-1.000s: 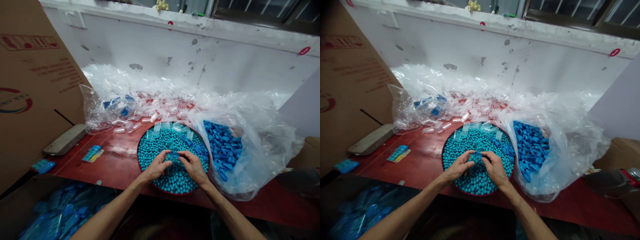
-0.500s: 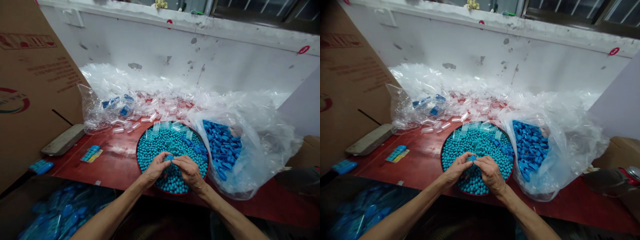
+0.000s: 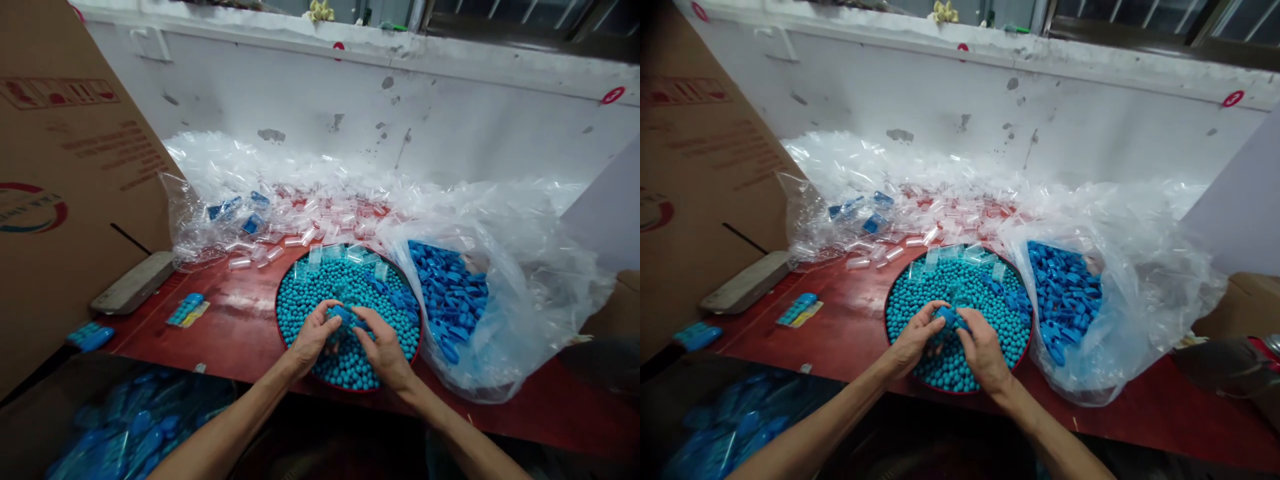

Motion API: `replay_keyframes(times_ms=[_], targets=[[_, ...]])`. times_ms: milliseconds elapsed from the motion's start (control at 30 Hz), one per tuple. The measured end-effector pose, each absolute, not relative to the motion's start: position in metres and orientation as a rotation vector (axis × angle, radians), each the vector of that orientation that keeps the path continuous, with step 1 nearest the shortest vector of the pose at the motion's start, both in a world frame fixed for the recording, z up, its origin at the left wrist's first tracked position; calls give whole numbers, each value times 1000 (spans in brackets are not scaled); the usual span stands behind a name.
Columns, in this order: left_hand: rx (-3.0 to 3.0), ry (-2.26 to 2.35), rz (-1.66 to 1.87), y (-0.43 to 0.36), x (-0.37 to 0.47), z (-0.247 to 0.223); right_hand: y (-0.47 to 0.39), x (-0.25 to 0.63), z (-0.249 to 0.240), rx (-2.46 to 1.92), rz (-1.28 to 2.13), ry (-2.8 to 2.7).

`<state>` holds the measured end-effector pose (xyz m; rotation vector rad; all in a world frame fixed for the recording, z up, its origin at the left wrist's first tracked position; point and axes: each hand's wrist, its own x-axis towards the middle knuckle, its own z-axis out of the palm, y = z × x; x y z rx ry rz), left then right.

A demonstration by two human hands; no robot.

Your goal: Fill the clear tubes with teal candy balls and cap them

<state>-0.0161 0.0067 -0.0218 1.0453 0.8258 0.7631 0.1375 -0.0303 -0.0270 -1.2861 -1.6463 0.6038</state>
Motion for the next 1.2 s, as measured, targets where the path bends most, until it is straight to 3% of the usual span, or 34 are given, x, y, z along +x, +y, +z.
replay_keyframes(times_ms=[133, 200, 500, 867, 1200], targets=[[1111, 786, 704, 7, -22, -21, -22, 149, -14, -1389, 1078, -1397], [1166, 781, 682, 4, -20, -21, -20, 150, -8, -1368, 1140, -1415], [1130, 873, 806, -8, -9, -11, -36, 133, 0, -1366, 786, -2074], [1106, 865, 868, -13, -5, -2, -46, 107, -16, -1391, 350, -1916], [1484, 1097, 824, -5, -52, 0, -54, 100, -13, -1482, 416, -2153]])
